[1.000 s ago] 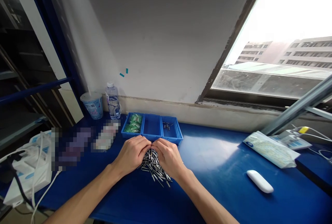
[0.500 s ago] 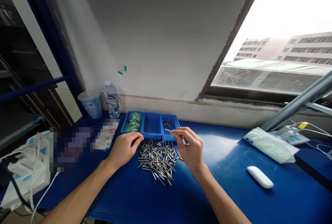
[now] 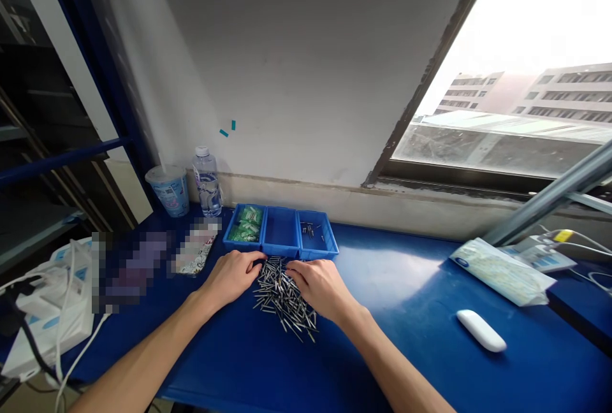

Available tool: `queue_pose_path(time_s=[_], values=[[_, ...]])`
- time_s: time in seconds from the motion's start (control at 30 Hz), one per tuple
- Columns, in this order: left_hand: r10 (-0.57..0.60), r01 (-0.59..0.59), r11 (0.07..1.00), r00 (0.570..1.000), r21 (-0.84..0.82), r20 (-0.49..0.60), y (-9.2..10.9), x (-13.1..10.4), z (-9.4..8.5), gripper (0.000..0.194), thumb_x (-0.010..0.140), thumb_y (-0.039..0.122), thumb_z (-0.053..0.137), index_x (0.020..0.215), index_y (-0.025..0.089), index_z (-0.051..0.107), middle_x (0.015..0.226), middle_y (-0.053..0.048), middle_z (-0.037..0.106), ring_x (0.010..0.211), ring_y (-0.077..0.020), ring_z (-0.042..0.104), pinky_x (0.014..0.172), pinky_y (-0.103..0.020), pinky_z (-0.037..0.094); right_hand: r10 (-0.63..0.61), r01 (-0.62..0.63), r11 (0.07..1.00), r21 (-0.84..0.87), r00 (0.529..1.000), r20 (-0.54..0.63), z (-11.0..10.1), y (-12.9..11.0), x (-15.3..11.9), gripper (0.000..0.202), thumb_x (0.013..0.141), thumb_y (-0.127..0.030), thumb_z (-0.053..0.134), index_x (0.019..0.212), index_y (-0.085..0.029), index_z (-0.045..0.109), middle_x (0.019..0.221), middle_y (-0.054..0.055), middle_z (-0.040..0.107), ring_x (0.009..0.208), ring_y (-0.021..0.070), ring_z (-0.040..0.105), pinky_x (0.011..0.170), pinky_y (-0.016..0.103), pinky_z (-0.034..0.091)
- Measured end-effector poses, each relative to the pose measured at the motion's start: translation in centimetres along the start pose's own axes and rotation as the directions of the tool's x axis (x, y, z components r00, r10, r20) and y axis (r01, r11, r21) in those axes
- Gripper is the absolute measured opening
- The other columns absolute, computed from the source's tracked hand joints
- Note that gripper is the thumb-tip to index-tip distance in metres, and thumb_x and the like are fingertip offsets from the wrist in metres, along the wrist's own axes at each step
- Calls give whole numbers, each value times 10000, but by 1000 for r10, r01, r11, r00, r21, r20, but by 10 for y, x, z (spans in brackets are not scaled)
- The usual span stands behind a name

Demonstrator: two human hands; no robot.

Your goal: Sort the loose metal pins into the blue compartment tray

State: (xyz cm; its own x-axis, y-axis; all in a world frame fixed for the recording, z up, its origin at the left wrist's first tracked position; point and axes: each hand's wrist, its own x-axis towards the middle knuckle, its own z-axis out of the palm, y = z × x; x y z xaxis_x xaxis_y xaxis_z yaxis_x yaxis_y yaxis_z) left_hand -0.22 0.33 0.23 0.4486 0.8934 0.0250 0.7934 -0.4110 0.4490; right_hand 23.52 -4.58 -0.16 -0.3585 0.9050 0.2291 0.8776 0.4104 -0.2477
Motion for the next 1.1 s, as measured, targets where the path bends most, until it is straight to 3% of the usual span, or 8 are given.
queue_pose_path(time_s=[0.2, 0.33, 0.57, 0.7, 0.83, 0.97, 1.1], values=[[0, 0, 1000, 1000, -3, -5, 2, -1, 2, 331, 1012, 309, 522, 1224, 273, 773, 712, 7, 695, 687, -199, 669, 612, -271, 343, 135, -115, 982, -151, 982, 132, -4, -10, 7, 310, 1099, -312, 495, 1292, -254, 730, 941, 55, 824, 837, 229, 781, 665, 269, 446], [3, -3, 1000, 1000, -28, -13, 1, 0, 4, 317, 1009, 317, 521, 1195, 272, 774, 691, 13, 670, 672, -188, 651, 599, -271, 330, 220, -188, 963, -195, 963, 157, -6, -12, 11, 292, 1094, -297, 495, 1203, -254, 762, 948, 62, 820, 867, 239, 778, 668, 272, 426], [25, -32, 994, 997, -102, -75, 0, 0, 6, 333, 1010, 342, 516, 1206, 267, 774, 651, 25, 629, 614, -164, 609, 608, -265, 363, 228, -198, 962, -187, 962, 150, 1, -13, 12, 260, 1088, -268, 485, 1137, -246, 740, 867, 49, 801, 810, 219, 768, 608, 277, 358], [120, -139, 975, 986, -174, -115, 3, -3, 6, 341, 1031, 357, 506, 1235, 258, 761, 627, 34, 608, 587, -152, 589, 630, -260, 392, 161, -143, 972, -184, 983, 88, 9, -9, 10, 241, 1093, -245, 477, 1116, -214, 715, 776, 51, 777, 697, 210, 742, 570, 283, 320], [186, -220, 953, 968, -209, -171, 7, -7, 7, 343, 1055, 377, 507, 1267, 257, 748, 619, 43, 600, 566, -139, 574, 626, -253, 385, 46, -52, 996, -76, 996, -71, 12, -3, 5, 240, 1104, -249, 468, 1103, -208, 705, 704, 16, 752, 600, 176, 695, 555, 278, 297], [221, -253, 942, 962, -222, -161, 12, -9, 9, 337, 1071, 404, 510, 1262, 258, 746, 645, 40, 646, 577, -140, 592, 613, -249, 371, -86, 103, 993, 60, 969, -234, 11, -4, 1, 310, 1135, -301, 415, 1104, -199, 706, 662, -4, 723, 545, 137, 646, 579, 257, 323], [283, -309, 919, 949, -245, -136, 13, -10, 9, 316, 1083, 392, 500, 1158, 259, 777, 713, 28, 708, 605, -138, 618, 621, -246, 376, -174, 233, 958, 165, 935, -307, 9, -9, -1, 328, 1140, -303, 420, 1033, -192, 710, 728, 8, 744, 580, 125, 654, 603, 242, 363]])
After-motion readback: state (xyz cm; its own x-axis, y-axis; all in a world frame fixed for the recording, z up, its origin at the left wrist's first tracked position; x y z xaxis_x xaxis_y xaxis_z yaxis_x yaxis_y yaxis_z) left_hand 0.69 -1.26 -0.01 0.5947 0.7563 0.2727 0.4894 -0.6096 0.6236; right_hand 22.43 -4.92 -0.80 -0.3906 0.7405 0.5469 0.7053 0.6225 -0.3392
